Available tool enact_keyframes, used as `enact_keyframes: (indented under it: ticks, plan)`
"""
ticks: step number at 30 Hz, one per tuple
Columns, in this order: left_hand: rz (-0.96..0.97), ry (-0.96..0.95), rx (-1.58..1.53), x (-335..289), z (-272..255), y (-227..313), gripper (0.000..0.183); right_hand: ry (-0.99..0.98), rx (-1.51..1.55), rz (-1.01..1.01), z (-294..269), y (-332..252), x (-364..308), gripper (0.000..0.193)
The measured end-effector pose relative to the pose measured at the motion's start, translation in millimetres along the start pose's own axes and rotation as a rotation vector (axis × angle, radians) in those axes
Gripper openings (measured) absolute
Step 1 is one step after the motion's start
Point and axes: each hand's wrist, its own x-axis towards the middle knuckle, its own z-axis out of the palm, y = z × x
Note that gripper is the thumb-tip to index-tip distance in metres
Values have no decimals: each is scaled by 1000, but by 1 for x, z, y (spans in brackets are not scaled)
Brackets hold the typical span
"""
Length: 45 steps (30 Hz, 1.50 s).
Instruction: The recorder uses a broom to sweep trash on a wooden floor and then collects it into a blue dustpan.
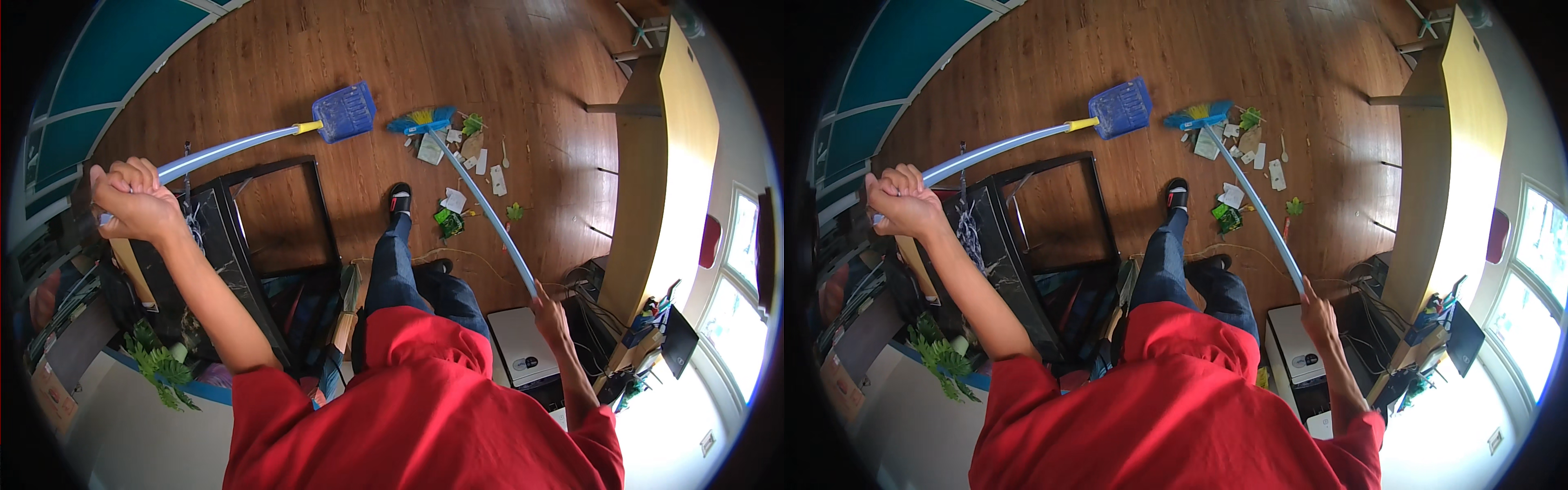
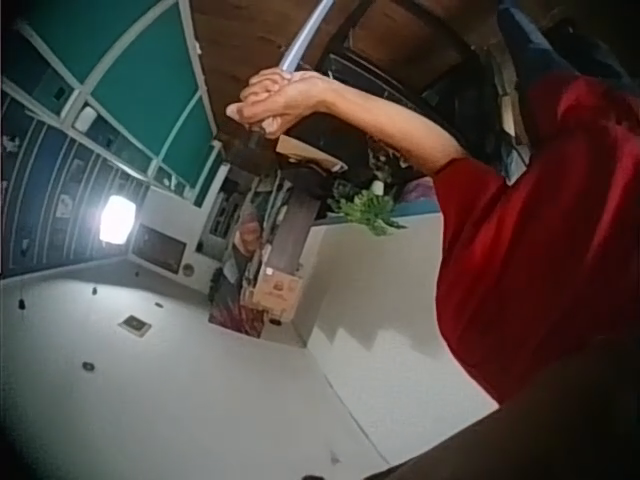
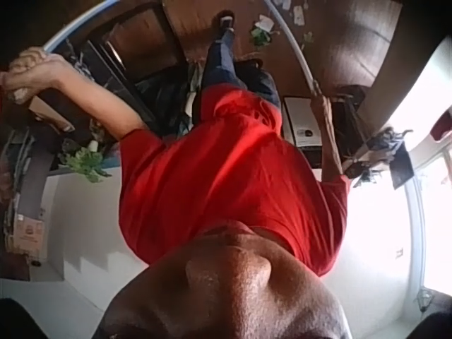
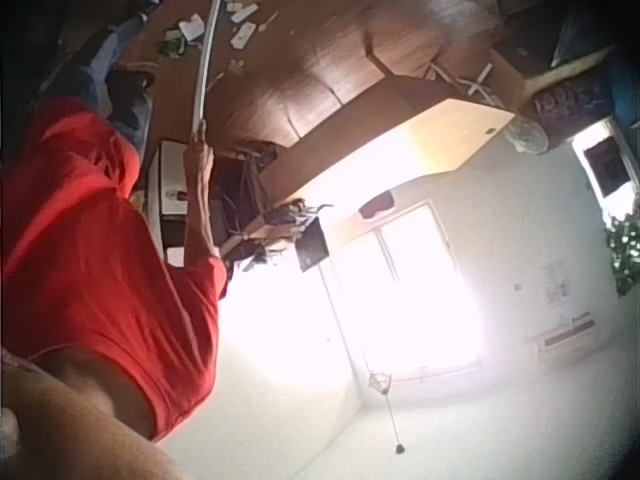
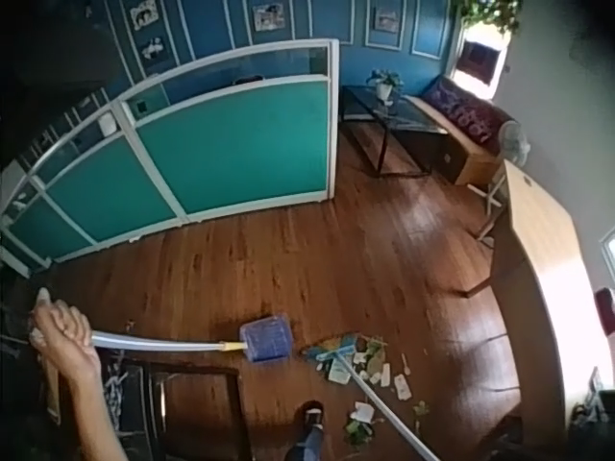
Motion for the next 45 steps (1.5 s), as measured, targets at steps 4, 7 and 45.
enact_keyframes:
  ticks: [4,7,45]
  plan:
    - [-32,-11,-4,-13,-2,-6,31,147,346,-28,-19,2,-44,43]
    - [-48,-53,-21,-21,-1,-12,31,143,542,152,-38,-2,-40,38]
    - [-240,-304,-87,-109,2,-18,39,-70,444,-79,-34,-190,-54,49]
